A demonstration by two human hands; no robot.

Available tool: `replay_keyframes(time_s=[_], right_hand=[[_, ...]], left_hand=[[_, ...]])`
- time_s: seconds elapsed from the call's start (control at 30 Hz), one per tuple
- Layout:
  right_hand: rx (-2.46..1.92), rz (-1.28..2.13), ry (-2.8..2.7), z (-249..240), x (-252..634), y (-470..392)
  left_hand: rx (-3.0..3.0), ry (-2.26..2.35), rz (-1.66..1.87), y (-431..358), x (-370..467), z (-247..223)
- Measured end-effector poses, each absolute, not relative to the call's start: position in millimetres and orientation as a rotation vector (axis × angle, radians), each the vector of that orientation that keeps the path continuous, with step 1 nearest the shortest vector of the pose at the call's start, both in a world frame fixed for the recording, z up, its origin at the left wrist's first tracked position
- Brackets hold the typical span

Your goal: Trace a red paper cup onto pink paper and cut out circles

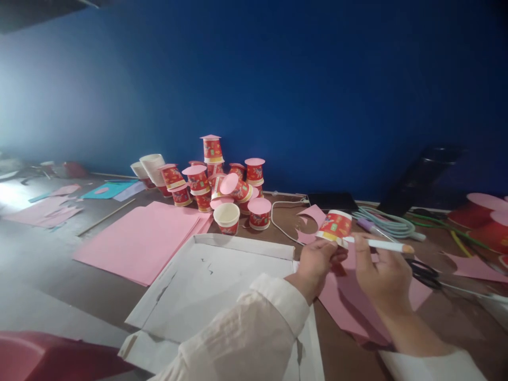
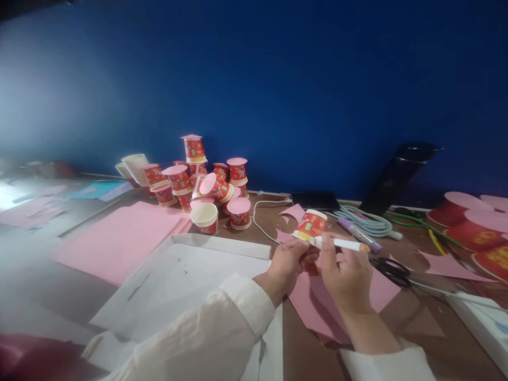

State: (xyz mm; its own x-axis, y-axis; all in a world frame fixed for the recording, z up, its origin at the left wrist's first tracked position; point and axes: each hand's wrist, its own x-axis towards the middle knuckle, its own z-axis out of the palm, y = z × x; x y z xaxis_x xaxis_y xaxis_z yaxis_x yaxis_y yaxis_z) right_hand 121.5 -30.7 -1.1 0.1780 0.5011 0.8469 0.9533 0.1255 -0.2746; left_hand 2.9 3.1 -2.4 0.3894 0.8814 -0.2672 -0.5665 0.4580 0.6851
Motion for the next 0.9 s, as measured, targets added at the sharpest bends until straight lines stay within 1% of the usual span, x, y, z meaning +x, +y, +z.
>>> replay_keyframes(time_s=[0.4, 0.9], right_hand=[[-1.480, -0.569, -1.483, 1.2, 118.0, -29.9], [-1.538, -0.547, -1.492, -0.4, 119.6, -31.3]], left_hand=[[0.532, 0.608, 1.064, 3.5, 4.7, -7.2], [0.633, 0.646, 1.009, 4.4, 4.4, -10.3]])
